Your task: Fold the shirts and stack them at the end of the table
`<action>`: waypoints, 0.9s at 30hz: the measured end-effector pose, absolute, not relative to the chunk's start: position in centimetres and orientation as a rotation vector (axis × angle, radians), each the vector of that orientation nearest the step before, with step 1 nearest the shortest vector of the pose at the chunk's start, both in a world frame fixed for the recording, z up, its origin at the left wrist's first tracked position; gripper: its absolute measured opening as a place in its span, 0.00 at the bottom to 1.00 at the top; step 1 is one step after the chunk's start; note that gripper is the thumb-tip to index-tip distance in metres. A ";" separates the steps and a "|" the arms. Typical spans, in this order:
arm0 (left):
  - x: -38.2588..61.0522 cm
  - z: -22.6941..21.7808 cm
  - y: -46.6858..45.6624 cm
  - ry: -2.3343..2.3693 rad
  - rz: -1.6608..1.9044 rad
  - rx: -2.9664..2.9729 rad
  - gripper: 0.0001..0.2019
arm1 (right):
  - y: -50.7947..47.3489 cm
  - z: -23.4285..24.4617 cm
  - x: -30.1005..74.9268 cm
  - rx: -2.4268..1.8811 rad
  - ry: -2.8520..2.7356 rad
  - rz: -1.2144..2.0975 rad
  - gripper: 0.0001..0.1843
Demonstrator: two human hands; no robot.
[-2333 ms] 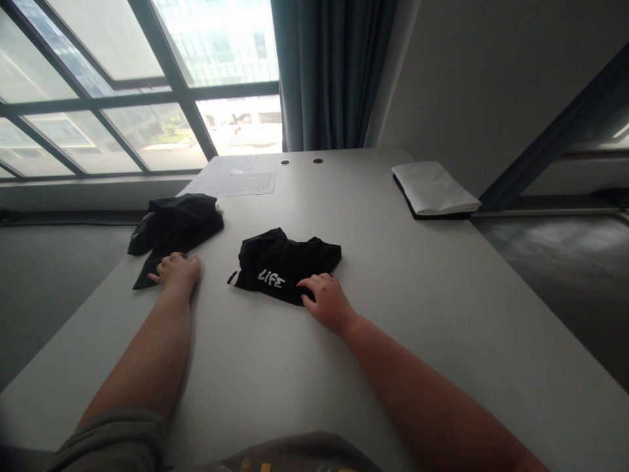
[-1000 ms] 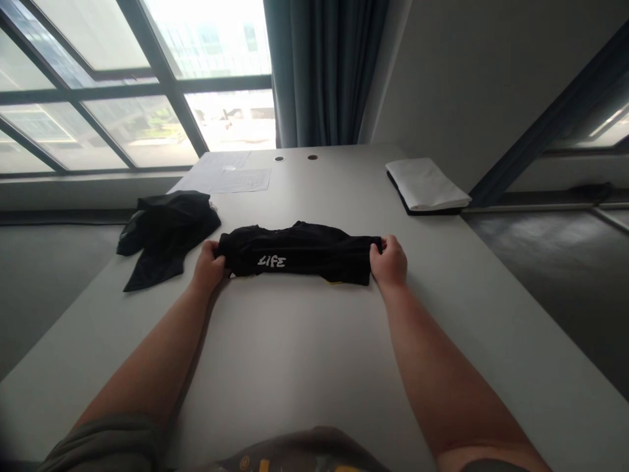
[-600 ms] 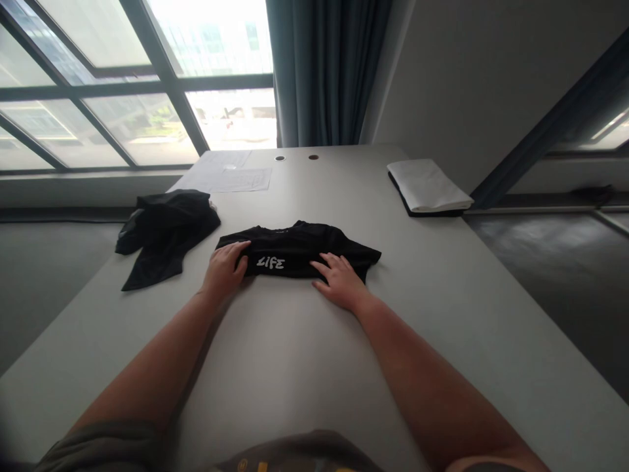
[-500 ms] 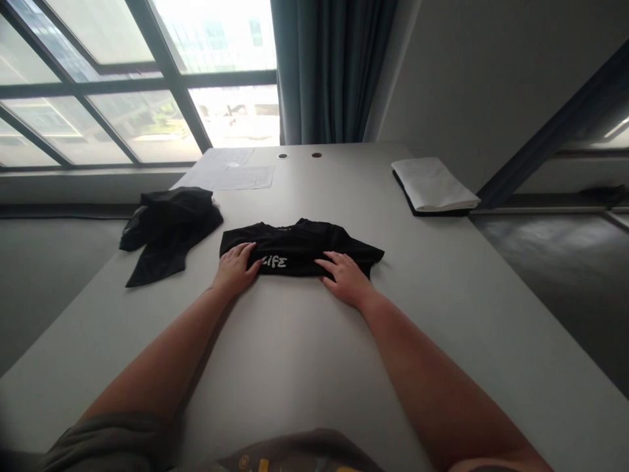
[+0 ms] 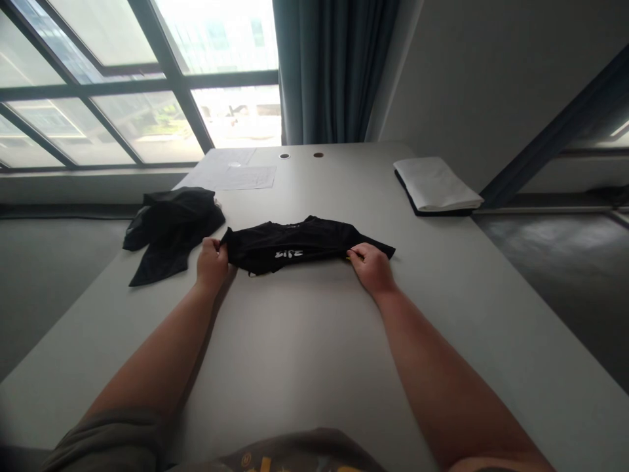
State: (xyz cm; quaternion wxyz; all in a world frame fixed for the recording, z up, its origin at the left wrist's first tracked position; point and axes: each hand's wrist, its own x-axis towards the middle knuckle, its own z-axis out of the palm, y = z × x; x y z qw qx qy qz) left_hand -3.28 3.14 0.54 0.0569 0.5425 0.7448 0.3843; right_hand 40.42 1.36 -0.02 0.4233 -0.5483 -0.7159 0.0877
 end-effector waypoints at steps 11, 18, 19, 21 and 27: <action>-4.5 0.4 3.2 2.163 1.222 1.476 0.08 | 1.1 0.4 40.5 -1.456 -1.820 -0.137 0.13; -0.9 1.2 1.2 1.721 0.791 2.251 0.08 | -0.6 0.7 37.5 -1.317 -2.192 0.299 0.15; -0.3 1.2 1.0 1.631 0.752 2.348 0.10 | -0.4 0.6 37.6 -1.316 -2.169 0.284 0.16; 0.6 1.1 0.9 1.558 0.703 2.464 0.22 | 0.2 0.1 38.0 -1.348 -2.113 0.239 0.17; 4.5 1.1 1.7 1.747 0.545 2.405 0.33 | 1.1 -1.8 38.2 -1.560 -2.189 0.202 0.34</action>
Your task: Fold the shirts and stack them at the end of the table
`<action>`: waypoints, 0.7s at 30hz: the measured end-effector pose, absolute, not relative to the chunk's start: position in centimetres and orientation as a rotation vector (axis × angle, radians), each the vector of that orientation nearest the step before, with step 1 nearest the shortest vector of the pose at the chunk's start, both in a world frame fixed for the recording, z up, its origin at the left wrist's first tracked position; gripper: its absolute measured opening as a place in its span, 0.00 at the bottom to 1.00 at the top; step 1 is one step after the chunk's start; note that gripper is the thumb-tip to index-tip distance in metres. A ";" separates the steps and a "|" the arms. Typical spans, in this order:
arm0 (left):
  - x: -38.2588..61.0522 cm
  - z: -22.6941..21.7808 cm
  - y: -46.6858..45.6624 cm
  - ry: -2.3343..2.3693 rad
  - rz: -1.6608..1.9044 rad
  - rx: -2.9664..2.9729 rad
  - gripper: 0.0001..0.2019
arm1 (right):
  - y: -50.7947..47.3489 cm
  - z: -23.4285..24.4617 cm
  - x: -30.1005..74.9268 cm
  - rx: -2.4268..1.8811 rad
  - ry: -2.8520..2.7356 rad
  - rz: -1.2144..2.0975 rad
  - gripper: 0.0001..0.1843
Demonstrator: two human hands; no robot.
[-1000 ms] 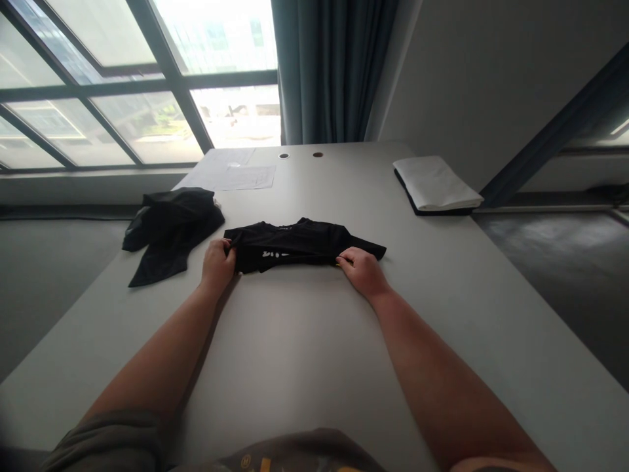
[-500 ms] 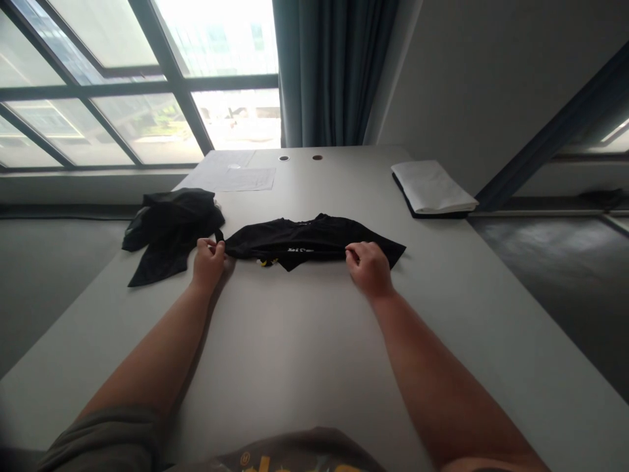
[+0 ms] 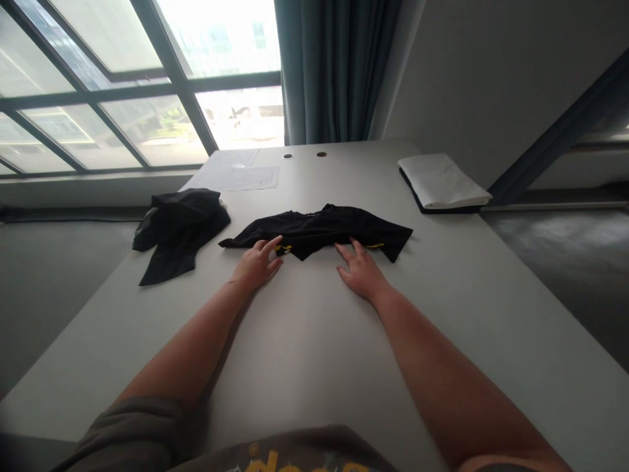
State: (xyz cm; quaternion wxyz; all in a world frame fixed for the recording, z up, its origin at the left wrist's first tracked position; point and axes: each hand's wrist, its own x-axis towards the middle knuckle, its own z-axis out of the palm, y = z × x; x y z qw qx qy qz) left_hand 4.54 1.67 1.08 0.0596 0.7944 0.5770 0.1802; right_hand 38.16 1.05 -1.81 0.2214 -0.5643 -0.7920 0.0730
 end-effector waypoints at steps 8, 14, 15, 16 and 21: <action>10.1 0.8 2.7 1.901 0.774 2.168 0.20 | 1.1 -2.1 38.1 -1.490 -2.283 0.241 0.33; 9.3 1.3 1.9 1.684 1.206 2.176 0.17 | 0.7 -1.4 38.0 -1.491 -2.150 0.349 0.40; 9.3 1.3 1.7 1.627 1.242 2.174 0.18 | 0.7 -1.3 37.9 -1.487 -2.149 0.353 0.40; 9.3 1.3 1.5 1.580 1.266 2.166 0.20 | 0.7 -1.3 37.9 -1.484 -2.153 0.356 0.41; 9.8 1.3 1.3 1.661 1.355 2.018 0.21 | 0.8 -1.3 37.8 -1.473 -2.231 0.401 0.38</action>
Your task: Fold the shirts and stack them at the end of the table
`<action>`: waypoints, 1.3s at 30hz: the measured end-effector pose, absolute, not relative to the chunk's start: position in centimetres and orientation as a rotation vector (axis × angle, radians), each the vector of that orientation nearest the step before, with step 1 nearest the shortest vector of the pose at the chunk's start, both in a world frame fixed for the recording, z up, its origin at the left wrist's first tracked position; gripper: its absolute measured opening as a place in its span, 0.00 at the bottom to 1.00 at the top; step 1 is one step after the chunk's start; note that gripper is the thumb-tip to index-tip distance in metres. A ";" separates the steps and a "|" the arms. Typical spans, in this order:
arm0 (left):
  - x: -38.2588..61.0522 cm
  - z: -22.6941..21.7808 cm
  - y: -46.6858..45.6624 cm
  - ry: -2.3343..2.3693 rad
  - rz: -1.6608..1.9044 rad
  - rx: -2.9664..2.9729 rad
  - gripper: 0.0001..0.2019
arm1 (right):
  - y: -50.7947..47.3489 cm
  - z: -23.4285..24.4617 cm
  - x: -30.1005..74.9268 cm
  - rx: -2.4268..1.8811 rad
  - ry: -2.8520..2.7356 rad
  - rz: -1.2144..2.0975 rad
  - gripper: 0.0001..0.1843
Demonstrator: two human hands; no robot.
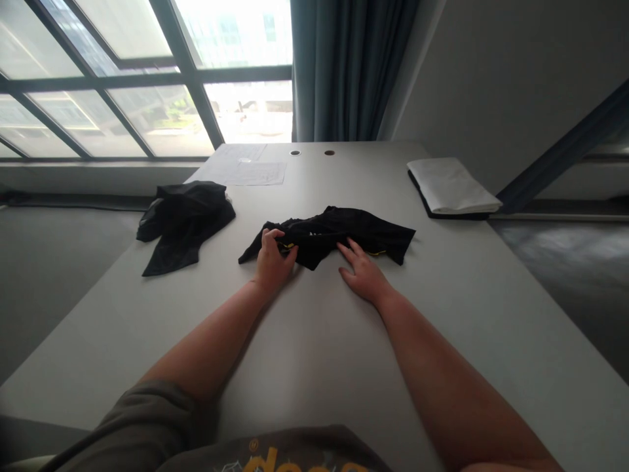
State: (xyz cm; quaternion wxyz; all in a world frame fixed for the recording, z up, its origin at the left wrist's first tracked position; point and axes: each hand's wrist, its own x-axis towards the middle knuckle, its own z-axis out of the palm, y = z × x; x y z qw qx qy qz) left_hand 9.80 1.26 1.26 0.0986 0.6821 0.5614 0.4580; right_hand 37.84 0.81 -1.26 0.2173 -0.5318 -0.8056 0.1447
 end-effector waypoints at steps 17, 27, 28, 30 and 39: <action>3.2 1.5 3.6 2.017 1.102 1.809 0.10 | 1.0 -2.8 37.9 -1.583 -2.222 0.192 0.35; 9.0 3.8 -1.2 1.639 0.587 2.556 0.15 | 1.4 -3.0 38.1 -1.619 -2.272 0.169 0.32; 9.8 3.4 -1.6 1.618 0.546 2.567 0.17 | 1.4 -2.9 38.0 -1.625 -2.284 0.170 0.32; 10.7 2.5 -1.9 1.674 0.514 2.553 0.19 | 1.2 -2.5 37.9 -1.639 -2.295 0.172 0.32; 9.2 2.7 -0.7 1.412 0.544 2.529 0.13 | 0.4 -0.8 37.6 -1.148 -2.181 0.461 0.21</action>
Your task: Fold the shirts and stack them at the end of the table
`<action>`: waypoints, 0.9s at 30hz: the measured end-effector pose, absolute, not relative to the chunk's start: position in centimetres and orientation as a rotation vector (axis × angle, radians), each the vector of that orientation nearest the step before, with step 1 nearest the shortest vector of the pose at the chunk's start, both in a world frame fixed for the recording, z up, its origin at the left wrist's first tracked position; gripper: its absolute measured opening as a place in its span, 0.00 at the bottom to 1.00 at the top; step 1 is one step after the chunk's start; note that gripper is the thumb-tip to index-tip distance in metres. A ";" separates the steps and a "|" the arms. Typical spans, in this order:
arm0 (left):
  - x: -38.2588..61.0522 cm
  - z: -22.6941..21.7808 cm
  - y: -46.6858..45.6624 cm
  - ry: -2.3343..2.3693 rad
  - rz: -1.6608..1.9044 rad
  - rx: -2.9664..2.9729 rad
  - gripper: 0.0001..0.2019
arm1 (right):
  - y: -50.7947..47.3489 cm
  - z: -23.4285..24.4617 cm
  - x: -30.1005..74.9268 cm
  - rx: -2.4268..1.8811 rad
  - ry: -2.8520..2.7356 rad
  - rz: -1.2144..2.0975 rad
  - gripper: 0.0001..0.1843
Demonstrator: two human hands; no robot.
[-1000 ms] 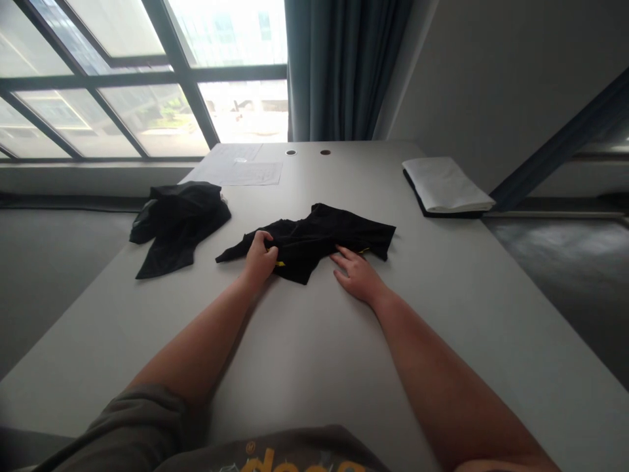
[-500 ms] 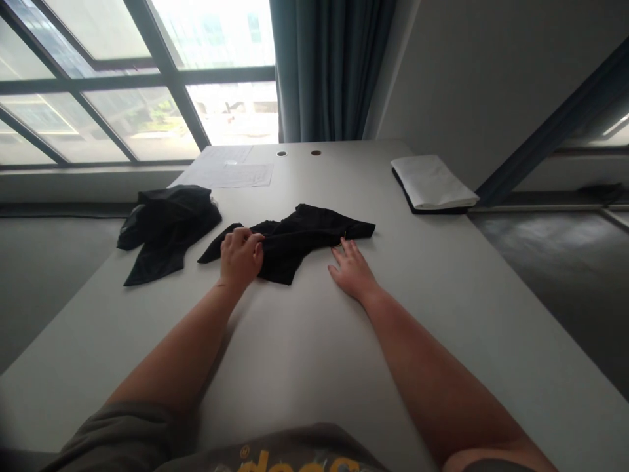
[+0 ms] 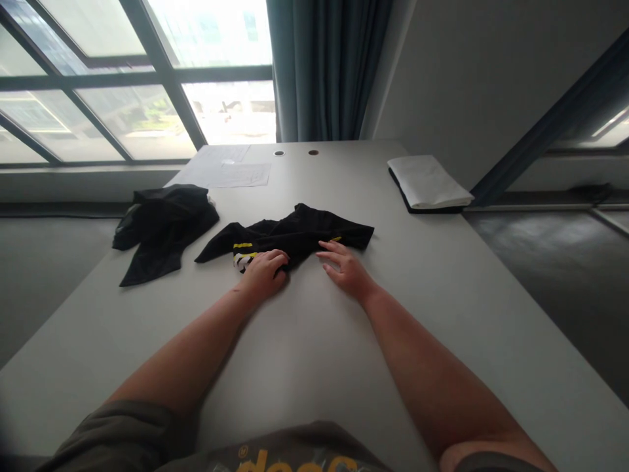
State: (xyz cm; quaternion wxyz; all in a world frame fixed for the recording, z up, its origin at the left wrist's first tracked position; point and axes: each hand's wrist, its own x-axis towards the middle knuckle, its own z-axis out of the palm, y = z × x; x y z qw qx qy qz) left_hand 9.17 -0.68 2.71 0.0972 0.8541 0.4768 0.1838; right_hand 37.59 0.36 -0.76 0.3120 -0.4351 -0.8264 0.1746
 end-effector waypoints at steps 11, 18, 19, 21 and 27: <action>10.3 4.6 -2.0 0.857 0.494 2.192 0.15 | 2.6 -1.6 40.2 -1.648 -1.888 0.460 0.23; 11.6 7.3 -5.6 0.470 0.263 2.176 0.14 | 3.2 -1.7 41.9 -1.892 -1.961 0.343 0.23; 11.8 7.4 -6.3 0.396 0.234 2.138 0.14 | 3.3 -1.7 42.2 -1.922 -1.979 0.327 0.24; 12.2 7.6 -7.4 0.289 0.188 2.077 0.13 | 3.5 -1.8 42.8 -1.966 -2.018 0.304 0.25; 12.0 8.6 -7.5 0.436 -0.076 1.824 0.13 | 3.6 -1.4 43.2 -1.946 -1.995 0.172 0.23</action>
